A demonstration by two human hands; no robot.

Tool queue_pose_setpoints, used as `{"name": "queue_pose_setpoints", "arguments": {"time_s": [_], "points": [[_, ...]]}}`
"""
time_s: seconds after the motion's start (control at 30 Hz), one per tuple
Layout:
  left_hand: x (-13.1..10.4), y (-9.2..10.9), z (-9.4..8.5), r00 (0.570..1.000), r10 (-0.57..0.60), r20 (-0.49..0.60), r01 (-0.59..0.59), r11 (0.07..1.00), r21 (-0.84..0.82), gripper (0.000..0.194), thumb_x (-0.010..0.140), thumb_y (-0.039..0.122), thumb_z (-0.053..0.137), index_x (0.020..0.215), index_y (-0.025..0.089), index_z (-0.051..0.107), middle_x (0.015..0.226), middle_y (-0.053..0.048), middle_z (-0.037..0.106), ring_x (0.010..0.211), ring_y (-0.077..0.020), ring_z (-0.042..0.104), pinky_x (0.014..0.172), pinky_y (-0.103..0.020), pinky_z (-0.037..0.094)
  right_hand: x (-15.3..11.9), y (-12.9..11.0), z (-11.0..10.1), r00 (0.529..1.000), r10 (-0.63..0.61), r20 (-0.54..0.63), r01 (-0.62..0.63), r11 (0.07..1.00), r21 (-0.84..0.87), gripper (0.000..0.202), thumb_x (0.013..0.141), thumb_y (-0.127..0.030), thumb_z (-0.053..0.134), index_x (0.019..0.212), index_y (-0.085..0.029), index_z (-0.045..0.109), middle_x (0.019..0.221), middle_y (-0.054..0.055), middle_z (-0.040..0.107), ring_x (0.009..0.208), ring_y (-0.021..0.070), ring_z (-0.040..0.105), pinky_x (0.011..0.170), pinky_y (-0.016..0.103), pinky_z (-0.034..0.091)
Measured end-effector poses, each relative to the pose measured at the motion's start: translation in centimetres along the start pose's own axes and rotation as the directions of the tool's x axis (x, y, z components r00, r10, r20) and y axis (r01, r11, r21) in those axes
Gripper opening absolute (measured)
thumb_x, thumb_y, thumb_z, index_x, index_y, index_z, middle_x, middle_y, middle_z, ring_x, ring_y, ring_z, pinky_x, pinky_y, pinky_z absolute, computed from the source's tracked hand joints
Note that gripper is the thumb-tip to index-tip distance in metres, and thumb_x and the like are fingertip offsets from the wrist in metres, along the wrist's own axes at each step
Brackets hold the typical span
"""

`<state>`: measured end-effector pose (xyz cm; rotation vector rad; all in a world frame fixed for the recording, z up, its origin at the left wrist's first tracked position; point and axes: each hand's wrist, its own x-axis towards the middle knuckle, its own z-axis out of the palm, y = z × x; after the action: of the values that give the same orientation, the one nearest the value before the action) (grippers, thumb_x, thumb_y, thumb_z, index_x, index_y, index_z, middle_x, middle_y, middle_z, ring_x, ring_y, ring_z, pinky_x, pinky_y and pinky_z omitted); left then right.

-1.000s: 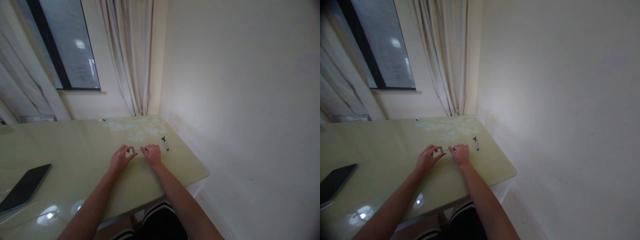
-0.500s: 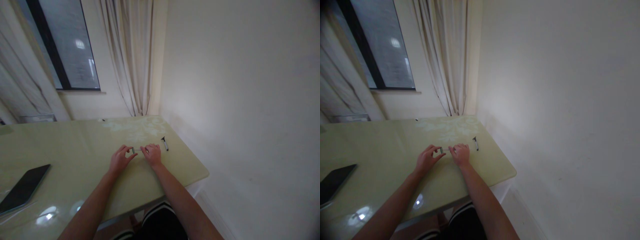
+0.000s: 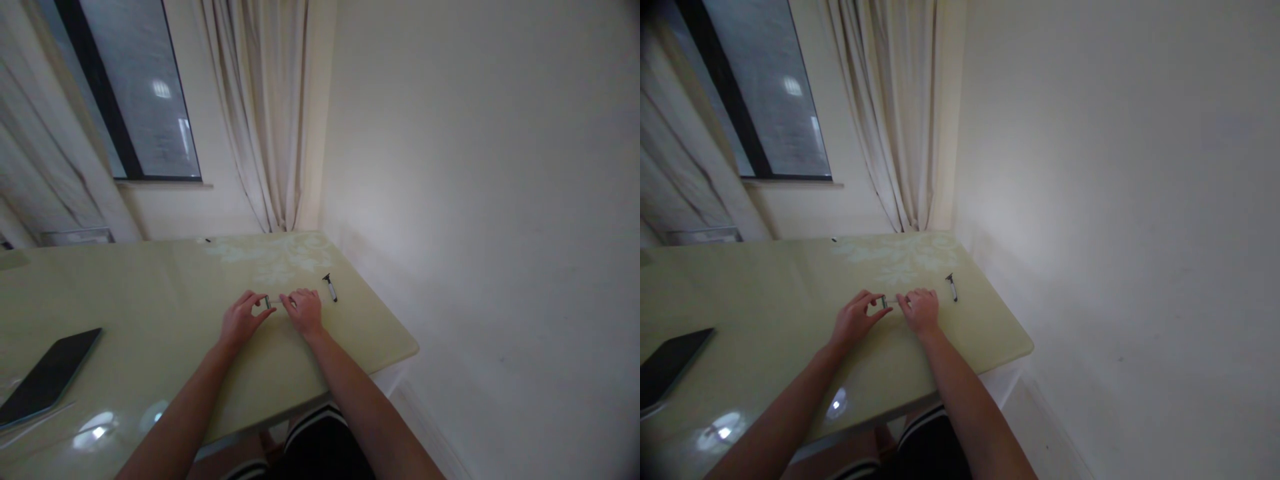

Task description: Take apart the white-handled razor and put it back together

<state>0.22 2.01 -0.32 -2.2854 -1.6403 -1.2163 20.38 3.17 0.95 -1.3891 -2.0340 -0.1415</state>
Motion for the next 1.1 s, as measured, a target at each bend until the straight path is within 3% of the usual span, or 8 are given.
{"name": "queue_pose_setpoints", "arguments": {"time_s": [0.13, 0.27, 0.4, 0.53, 0.67, 0.77, 0.9, 1.1], "points": [[0.01, 0.12, -0.07, 1.000, -0.007, -0.005, 0.007, 1.000, 0.012, 0.035, 0.089, 0.053, 0.067, 0.108, 0.024, 0.072, 0.091, -0.001, 0.068, 0.069, -0.0165, 0.065, 0.062, -0.027, 0.047, 0.01, 0.09, 0.14, 0.998, -0.054, 0.029, 0.053, 0.998, 0.028, 0.052, 0.107, -0.052, 0.045, 0.075, -0.020, 0.071, 0.075, 0.002, 0.070, 0.077, 0.0152, 0.060, 0.075, 0.031, 0.027], [0.03, 0.33, -0.17, 1.000, 0.009, 0.001, -0.009, 1.000, -0.008, 0.035, 0.089, 0.053, 0.067, 0.107, 0.024, 0.073, 0.090, -0.002, 0.068, 0.069, -0.0168, 0.066, 0.063, -0.027, 0.048, 0.06, 0.15, 0.12, 1.000, 0.020, -0.013, -0.020, 1.000, 0.002, 0.052, 0.107, -0.050, 0.044, 0.077, -0.019, 0.071, 0.077, 0.003, 0.071, 0.079, 0.0159, 0.061, 0.076, 0.031, 0.028], [0.00, 0.44, -0.18, 1.000, 0.008, -0.008, -0.008, 1.000, -0.021, 0.036, 0.088, 0.054, 0.067, 0.108, 0.024, 0.073, 0.090, -0.002, 0.068, 0.069, -0.0169, 0.066, 0.062, -0.028, 0.048, 0.05, 0.11, -0.07, 0.999, -0.040, 0.016, 0.039, 0.999, 0.035, 0.051, 0.107, -0.051, 0.045, 0.075, -0.020, 0.070, 0.076, 0.002, 0.071, 0.078, 0.0155, 0.060, 0.076, 0.030, 0.028], [-0.02, 0.41, -0.13, 1.000, 0.025, -0.002, -0.025, 0.999, -0.031, 0.038, 0.088, 0.055, 0.068, 0.109, 0.023, 0.072, 0.089, -0.002, 0.067, 0.070, -0.0167, 0.065, 0.063, -0.027, 0.048, 0.03, 0.08, -0.16, 0.999, 0.044, -0.029, -0.044, 0.999, 0.003, 0.050, 0.107, -0.050, 0.044, 0.076, -0.019, 0.070, 0.077, 0.003, 0.071, 0.080, 0.0160, 0.061, 0.076, 0.031, 0.028], [-0.01, 0.41, -0.09, 1.000, 0.030, 0.007, -0.030, 0.999, -0.016, 0.037, 0.090, 0.054, 0.066, 0.110, 0.023, 0.071, 0.089, -0.001, 0.067, 0.068, -0.0159, 0.065, 0.063, -0.027, 0.048, 0.04, 0.07, -0.11, 0.999, -0.032, 0.022, 0.031, 0.999, 0.036, 0.053, 0.107, -0.052, 0.042, 0.076, -0.019, 0.070, 0.075, 0.003, 0.070, 0.078, 0.0155, 0.060, 0.075, 0.030, 0.028], [-0.02, 0.45, -0.09, 0.999, 0.028, 0.019, -0.028, 1.000, -0.012, 0.037, 0.090, 0.055, 0.066, 0.109, 0.024, 0.071, 0.089, -0.001, 0.067, 0.069, -0.0159, 0.065, 0.064, -0.027, 0.048, 0.05, 0.08, -0.03, 0.999, 0.034, -0.010, -0.034, 0.999, 0.016, 0.054, 0.108, -0.052, 0.040, 0.078, -0.019, 0.071, 0.078, 0.004, 0.071, 0.080, 0.0161, 0.060, 0.076, 0.030, 0.027], [-0.08, 0.52, -0.08, 1.000, 0.012, 0.020, -0.012, 1.000, -0.008, 0.036, 0.089, 0.054, 0.067, 0.109, 0.024, 0.072, 0.090, -0.002, 0.068, 0.069, -0.0162, 0.065, 0.063, -0.027, 0.048, 0.04, 0.07, 0.09, 0.999, -0.021, 0.026, 0.020, 0.999, 0.039, 0.053, 0.107, -0.053, 0.042, 0.076, -0.020, 0.070, 0.077, 0.003, 0.071, 0.078, 0.0160, 0.061, 0.075, 0.030, 0.028], [-0.12, 0.50, -0.03, 1.000, 0.019, 0.018, -0.018, 1.000, -0.018, 0.037, 0.088, 0.054, 0.068, 0.111, 0.024, 0.071, 0.091, -0.001, 0.067, 0.069, -0.0160, 0.065, 0.065, -0.028, 0.049, 0.06, 0.11, 0.20, 0.999, 0.035, -0.002, -0.035, 0.999, 0.024, 0.051, 0.107, -0.052, 0.044, 0.078, -0.020, 0.071, 0.078, 0.003, 0.071, 0.080, 0.0159, 0.061, 0.076, 0.030, 0.028]]}}
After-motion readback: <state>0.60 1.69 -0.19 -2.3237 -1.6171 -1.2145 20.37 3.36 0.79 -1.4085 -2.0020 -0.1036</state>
